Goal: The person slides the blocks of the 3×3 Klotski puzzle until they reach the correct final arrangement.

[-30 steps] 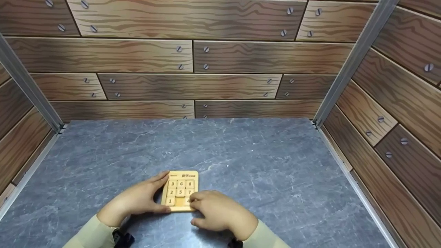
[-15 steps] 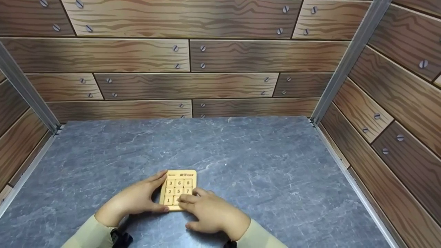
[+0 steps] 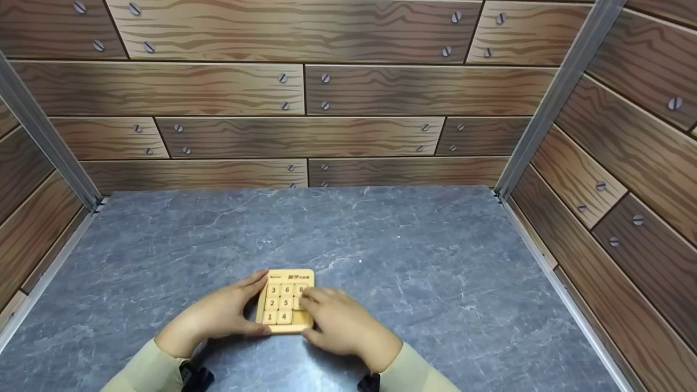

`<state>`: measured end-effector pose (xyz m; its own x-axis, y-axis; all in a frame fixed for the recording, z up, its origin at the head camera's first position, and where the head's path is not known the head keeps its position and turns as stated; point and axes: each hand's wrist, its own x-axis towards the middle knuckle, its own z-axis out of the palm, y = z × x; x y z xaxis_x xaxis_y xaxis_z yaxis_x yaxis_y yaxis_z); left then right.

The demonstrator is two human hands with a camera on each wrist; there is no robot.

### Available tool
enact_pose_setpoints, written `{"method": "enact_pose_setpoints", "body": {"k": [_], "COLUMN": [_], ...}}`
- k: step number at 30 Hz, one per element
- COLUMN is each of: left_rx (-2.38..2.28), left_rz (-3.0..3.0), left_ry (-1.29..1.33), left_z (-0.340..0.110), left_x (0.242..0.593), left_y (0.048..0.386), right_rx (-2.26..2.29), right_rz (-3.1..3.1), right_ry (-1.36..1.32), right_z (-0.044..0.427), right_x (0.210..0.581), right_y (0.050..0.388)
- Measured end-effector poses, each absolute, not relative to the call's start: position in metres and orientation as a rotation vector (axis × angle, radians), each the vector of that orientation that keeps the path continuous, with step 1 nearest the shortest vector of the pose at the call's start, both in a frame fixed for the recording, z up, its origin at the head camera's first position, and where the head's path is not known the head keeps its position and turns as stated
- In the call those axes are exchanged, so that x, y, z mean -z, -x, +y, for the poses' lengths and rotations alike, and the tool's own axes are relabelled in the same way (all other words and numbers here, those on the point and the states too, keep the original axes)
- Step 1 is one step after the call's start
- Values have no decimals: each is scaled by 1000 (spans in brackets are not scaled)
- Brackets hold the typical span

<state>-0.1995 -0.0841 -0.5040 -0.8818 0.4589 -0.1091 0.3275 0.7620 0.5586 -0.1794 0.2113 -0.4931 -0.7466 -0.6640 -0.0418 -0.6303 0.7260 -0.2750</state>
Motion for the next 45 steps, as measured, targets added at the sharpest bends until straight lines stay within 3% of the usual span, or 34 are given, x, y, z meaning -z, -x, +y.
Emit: {"method": "enact_pose_setpoints", "body": {"k": [26, 37, 45], "left_rx": [-794, -768, -766], "left_rz": [2737, 2742, 2745], "left_ry": [-619, -630, -626], "left_z": [-84, -83, -84], "left_x": [503, 504, 504], "left_y": [201, 203, 201], "right_rx": [404, 383, 338], "right_rz": [2788, 2846, 2825], "right_ry": [1168, 942, 952], "right_z": [210, 204, 201], "right_x": [485, 484, 489], "right_y": [180, 207, 207]}}
